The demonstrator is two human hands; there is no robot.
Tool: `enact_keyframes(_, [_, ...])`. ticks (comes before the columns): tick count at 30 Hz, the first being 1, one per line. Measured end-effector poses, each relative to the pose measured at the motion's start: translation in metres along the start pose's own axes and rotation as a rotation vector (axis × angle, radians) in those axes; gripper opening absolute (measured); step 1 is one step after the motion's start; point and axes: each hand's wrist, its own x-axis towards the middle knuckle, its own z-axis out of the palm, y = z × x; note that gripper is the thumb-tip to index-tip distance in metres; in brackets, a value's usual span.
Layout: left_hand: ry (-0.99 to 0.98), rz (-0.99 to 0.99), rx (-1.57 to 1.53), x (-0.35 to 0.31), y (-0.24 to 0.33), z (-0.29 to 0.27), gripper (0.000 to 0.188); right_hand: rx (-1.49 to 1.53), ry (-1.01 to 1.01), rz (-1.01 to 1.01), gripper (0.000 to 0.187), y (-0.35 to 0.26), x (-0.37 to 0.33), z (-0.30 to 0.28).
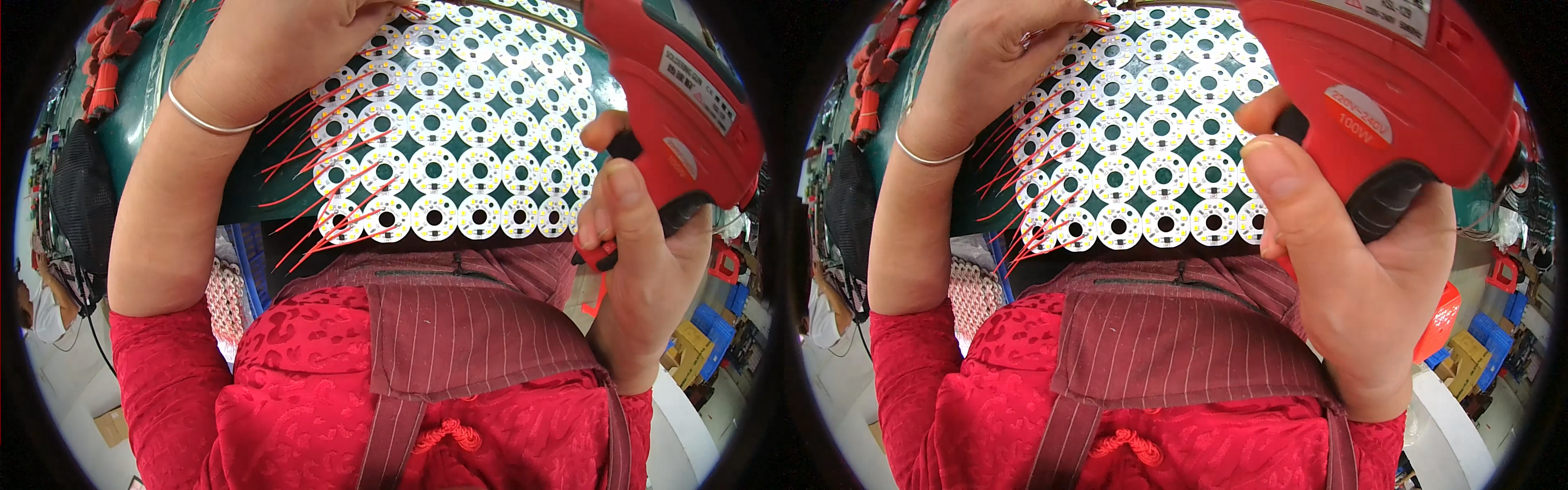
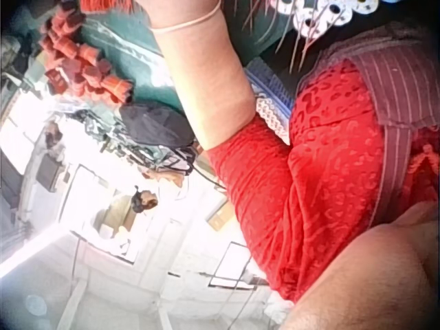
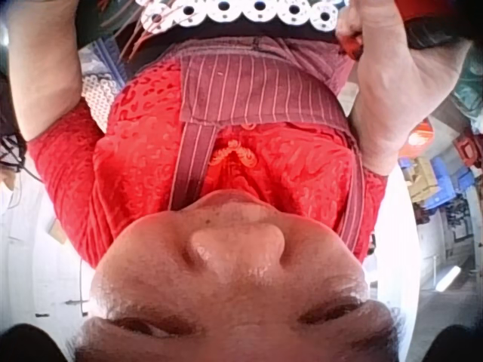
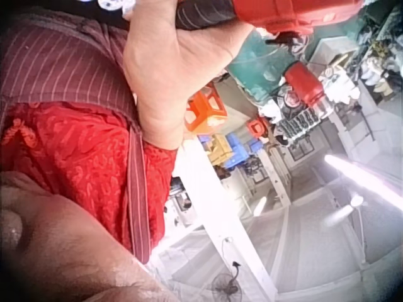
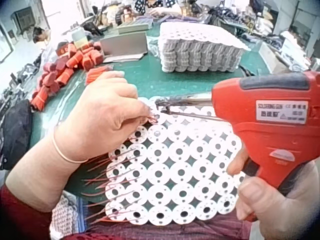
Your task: The person solders wires onto a grid of circular LED light components on an assembly board at a workstation. This is done using a soldering iron.
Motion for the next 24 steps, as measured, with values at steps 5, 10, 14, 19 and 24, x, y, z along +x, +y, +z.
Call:
enact_keyframes(5, [0.009,0.008,0.007,-0.002,-0.002,0.002,0.008,-0.009,-0.078,0.048,0.022,0.002,0.001,-0.004])
enact_keyframes(10, [0.017,0.017,0.032,-0.003,-0.002,0.004,0.007,-0.018,-0.001,-0.023,0.023,-0.003,0.002,0.008])
enact_keyframes(14, [-0.003,0.032,0.05,0.0,-0.002,0.002,0.007,-0.023,0.008,-0.019,0.021,-0.003,0.002,0.006])
enact_keyframes(19, [0.001,-0.001,0.0,-0.002,0.0,0.001,0.007,-0.084,-0.071,0.003,0.019,0.005,0.002,-0.001])
enact_keyframes(24, [-0.001,0.02,0.034,-0.003,-0.001,0.004,0.007,-0.065,0.023,0.017,0.015,-0.006,0.001,0.01])
